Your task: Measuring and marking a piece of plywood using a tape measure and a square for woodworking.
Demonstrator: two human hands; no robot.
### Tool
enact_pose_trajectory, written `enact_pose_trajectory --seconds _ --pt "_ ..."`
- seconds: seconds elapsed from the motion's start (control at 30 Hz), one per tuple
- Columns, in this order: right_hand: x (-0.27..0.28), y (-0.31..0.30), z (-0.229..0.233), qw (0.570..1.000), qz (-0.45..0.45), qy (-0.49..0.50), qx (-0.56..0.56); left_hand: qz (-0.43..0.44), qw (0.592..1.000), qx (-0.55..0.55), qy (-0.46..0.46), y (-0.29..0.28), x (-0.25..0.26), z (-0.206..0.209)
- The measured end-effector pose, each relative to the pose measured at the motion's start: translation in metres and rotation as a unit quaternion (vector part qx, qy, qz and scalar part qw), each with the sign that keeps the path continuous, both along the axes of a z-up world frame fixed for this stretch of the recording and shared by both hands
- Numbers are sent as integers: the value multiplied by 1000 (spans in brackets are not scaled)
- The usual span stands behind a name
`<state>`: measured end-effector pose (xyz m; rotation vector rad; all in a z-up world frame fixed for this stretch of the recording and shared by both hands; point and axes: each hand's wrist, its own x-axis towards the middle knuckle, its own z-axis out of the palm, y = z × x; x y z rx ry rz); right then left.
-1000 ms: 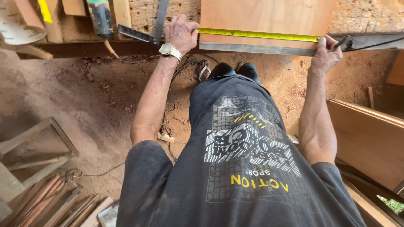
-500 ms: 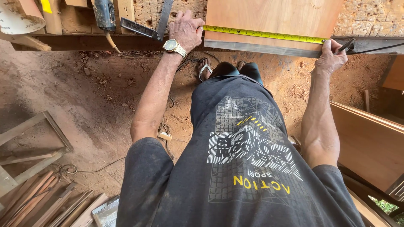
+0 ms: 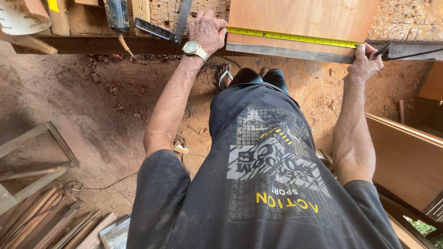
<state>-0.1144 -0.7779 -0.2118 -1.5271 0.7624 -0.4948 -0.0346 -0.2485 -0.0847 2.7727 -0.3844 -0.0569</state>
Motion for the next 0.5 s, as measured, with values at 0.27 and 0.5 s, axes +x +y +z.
enact_pose_trajectory --seconds 0.27,0.5 --pt "-1 8 16 1000 -11 28 -3 -24 999 26 19 4 6 1" --pt "0 5 9 999 -4 22 -26 -31 999 23 20 6 9 -4"
